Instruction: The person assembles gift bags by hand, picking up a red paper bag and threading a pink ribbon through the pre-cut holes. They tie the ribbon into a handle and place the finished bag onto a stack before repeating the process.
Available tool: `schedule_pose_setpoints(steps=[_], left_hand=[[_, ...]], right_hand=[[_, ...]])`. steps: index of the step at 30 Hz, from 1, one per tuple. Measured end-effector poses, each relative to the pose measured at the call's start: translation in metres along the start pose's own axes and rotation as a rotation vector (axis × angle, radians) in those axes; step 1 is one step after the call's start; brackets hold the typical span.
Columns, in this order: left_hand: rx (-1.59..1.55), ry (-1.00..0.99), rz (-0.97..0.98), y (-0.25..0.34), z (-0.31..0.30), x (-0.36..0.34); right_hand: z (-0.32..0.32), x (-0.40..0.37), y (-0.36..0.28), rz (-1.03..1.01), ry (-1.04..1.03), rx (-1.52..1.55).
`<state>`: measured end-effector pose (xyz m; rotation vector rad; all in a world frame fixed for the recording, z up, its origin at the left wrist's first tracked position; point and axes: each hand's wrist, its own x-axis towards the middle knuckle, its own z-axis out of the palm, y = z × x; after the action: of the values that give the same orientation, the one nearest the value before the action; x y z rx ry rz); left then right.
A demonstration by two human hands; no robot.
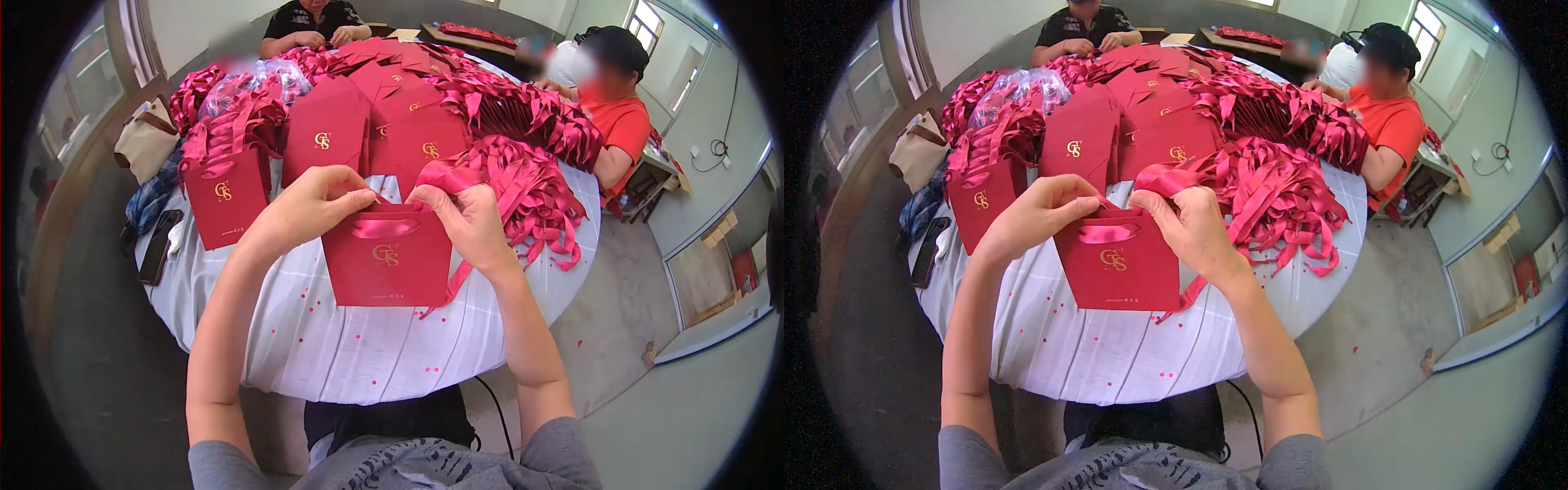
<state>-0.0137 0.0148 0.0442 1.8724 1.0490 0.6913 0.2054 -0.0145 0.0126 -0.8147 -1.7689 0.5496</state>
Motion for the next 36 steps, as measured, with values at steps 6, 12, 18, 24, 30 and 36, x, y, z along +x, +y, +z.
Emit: schedule_pose_setpoints(steps=[6,12,18,24,30,36], left_hand=[[-0.098,0.227,0.151,-0.004,0.006,0.011],[-0.326,0.426,0.140,-0.024,0.009,0.019],[-0.620,0.363,0.050,-0.016,0.008,0.006],[-0.503,0.303,-0.177,-0.060,0.020,-0.004],[0.684,0.594,0.370,-0.061,0.042,-0.036],[0.514,0.005,0.810,-0.068,0.080,-0.051]], right_hand=[[0.007,-0.001,0.002,-0.176,0.087,-0.157],[0.010,-0.002,0.008,-0.206,0.101,-0.146],[0.012,-0.003,0.014,-0.152,-0.001,-0.143],[0.019,-0.005,0.052,0.205,-0.257,-0.340],[0.020,-0.011,0.058,0.275,-0.258,-0.624],[0.026,-0.003,0.054,0.198,-0.069,-0.584]])
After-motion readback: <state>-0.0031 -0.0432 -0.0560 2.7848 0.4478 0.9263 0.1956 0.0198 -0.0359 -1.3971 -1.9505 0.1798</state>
